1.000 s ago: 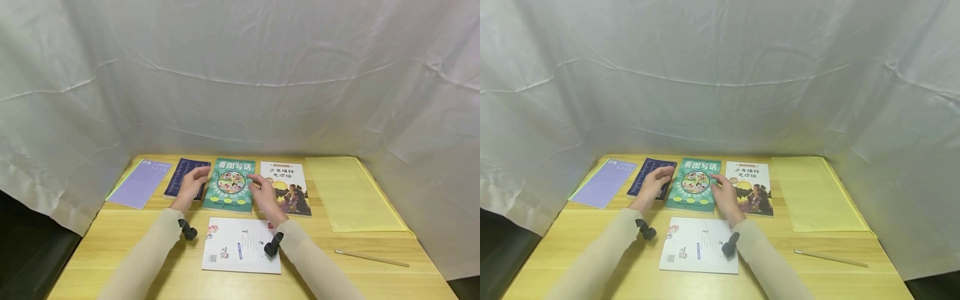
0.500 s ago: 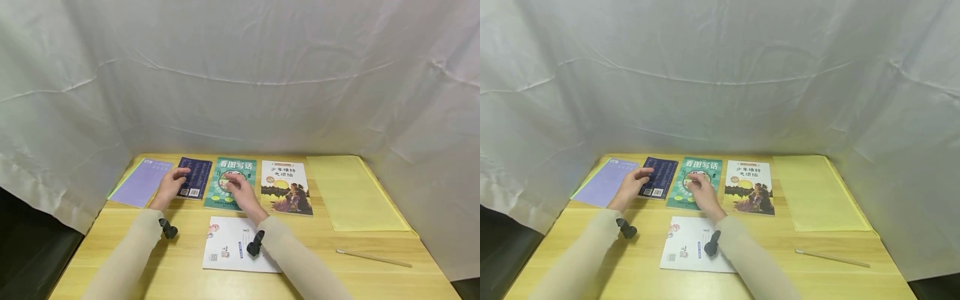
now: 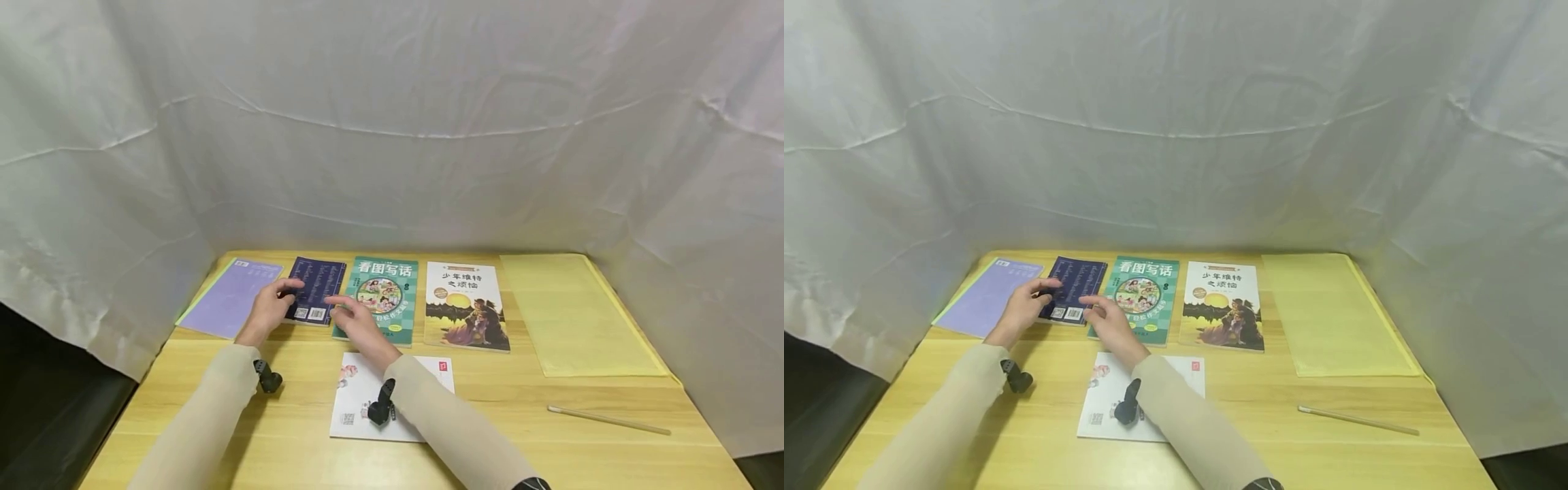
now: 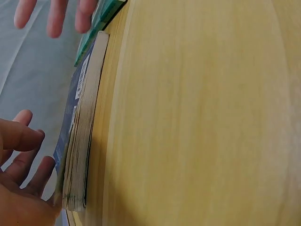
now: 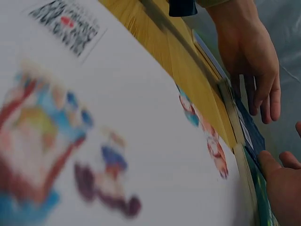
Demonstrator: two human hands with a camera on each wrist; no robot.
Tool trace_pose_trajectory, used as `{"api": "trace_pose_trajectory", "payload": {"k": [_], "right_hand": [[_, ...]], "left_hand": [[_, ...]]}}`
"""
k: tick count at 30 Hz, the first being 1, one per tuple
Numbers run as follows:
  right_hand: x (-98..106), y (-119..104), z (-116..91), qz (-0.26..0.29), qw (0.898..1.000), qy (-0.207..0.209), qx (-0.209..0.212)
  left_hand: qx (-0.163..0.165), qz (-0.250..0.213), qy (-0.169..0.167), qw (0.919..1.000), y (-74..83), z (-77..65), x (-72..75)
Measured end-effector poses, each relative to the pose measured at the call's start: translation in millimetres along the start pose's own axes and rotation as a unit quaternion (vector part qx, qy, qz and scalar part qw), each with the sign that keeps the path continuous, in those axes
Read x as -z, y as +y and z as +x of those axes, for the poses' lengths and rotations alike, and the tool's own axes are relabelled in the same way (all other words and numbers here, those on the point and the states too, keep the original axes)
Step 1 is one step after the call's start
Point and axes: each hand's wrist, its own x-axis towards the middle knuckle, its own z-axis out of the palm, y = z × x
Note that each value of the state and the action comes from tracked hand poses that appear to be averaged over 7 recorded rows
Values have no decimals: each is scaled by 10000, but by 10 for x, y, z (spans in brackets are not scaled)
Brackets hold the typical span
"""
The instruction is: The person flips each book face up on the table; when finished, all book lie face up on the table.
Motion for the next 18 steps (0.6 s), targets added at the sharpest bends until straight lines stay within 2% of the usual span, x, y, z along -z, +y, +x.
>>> {"api": "trace_pose_trajectory", "payload": {"k": [6,12,18], "right_hand": [[-45,-4,25,46,9996,-190,-189],[-124,-52,86,-187,9982,-493,-285],[-182,-124,85,-32,9980,-364,-518]], "left_hand": [[-23,-56,-11,10000,-3,1,-1],[61,-87,-37,9999,-17,-6,24],[205,-97,54,9997,-31,-4,41]]}}
